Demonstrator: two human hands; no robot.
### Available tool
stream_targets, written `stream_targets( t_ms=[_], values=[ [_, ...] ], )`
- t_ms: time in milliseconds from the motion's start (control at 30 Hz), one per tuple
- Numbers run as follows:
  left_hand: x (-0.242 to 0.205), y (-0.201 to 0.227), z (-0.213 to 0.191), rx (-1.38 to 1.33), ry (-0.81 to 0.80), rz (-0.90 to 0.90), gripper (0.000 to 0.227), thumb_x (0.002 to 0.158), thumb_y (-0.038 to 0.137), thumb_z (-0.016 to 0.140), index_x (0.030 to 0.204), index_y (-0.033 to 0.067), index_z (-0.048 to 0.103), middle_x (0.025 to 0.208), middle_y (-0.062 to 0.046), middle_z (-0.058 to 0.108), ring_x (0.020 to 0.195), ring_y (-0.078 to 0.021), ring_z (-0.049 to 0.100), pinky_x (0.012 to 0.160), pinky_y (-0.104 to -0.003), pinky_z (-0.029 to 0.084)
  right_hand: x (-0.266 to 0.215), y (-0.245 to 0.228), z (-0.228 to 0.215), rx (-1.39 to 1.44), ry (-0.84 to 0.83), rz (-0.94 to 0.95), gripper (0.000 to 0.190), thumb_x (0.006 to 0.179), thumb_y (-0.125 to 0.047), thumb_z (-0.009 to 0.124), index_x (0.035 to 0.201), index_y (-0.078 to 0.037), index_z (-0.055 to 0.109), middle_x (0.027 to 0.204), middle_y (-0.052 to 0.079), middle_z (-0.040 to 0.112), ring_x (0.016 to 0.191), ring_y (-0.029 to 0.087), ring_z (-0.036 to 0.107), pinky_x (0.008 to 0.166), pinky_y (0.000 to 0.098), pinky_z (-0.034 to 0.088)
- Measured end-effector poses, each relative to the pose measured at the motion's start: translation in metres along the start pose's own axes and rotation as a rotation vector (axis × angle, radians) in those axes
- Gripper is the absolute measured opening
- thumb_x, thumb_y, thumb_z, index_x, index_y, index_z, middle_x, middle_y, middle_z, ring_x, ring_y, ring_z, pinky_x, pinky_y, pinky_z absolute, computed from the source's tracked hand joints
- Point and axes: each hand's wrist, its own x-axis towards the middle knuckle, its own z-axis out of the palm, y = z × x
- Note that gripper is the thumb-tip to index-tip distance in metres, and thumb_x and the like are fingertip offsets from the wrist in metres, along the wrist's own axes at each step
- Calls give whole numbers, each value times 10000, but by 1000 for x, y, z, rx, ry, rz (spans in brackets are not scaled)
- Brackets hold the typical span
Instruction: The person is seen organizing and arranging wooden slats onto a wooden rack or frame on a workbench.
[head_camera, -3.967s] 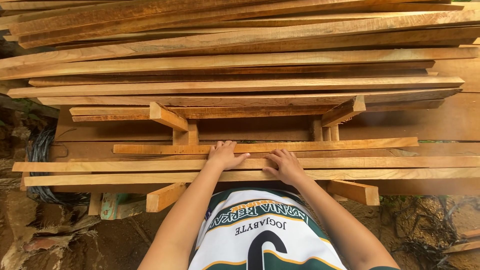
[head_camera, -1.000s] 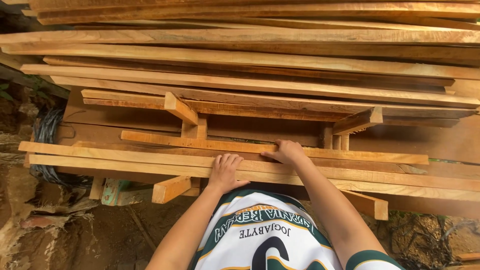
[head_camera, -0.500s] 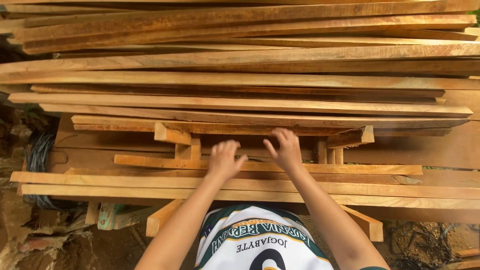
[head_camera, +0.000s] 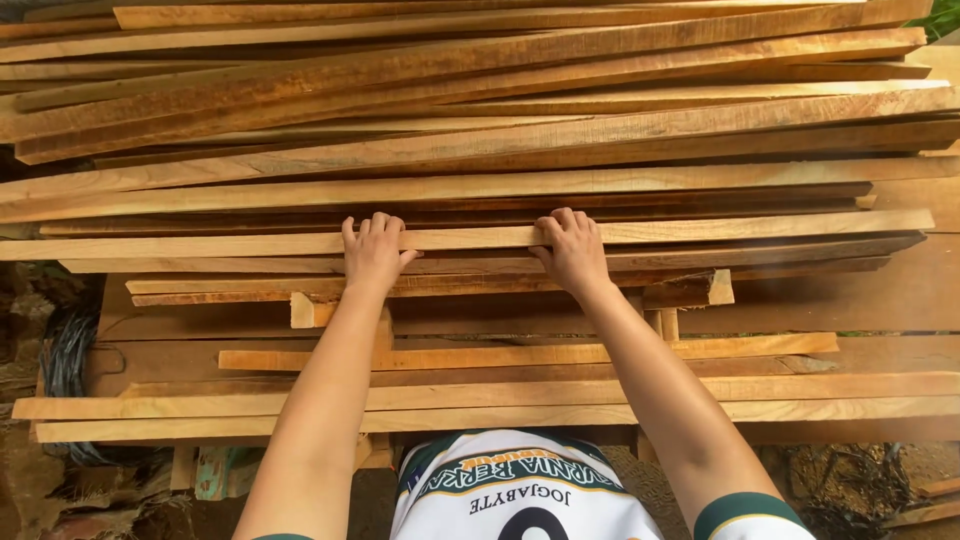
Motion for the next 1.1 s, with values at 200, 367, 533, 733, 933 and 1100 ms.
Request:
stream_targets(
  t_ms=[200,367,533,733,933,1100],
  values=[
    [-11,9,-41,-354,199,94,455,838,353,834,1172,134,615,1164,-35,547,1151,-281,581,1101,-492,348,-4,6,-72,63,128,-47,560,696,-304,885,1205,-256,658,1163,-58,604,1107,202,563,989,378,399],
    [-72,28,-119,-455,382,140,463,832,405,831,1201,190,653,1198,1,612,1168,-222,572,1116,-452,319,-34,-24,-165,124,213,-42,532,738,-298,874,1235,-274,684,1179,-56,652,1121,197,577,1011,377,402],
    [-154,42,-116,-434,306,97,448,893,497,753,1271,272,673,1213,16,661,1198,-207,563,1128,-506,328,-111,-46,-188,100,134,1,538,757,-348,853,1269,-304,696,1182,-50,665,1146,207,586,1016,390,419],
    [-238,70,-48,-401,199,48,509,778,459,822,1259,346,699,1192,73,648,1163,-212,560,1109,-510,325,-199,-53,-147,191,21,78,477,761,-378,850,1221,-351,727,1159,-88,694,1141,170,610,992,357,445],
    [-229,75,14,-447,-36,-82,452,811,413,821,1236,314,707,1255,97,637,1242,-159,544,1170,-422,281,-219,-43,-71,190,-117,124,439,768,-352,854,1185,-300,727,1149,-70,693,1153,166,613,1044,373,443],
    [-212,70,30,-461,-216,-97,496,873,483,756,1313,269,671,1310,72,618,1310,-155,507,1222,-423,247,-219,-32,-41,204,-286,195,380,865,-418,776,1215,-281,723,1229,-68,680,1215,170,596,1060,385,435]
  ],
)
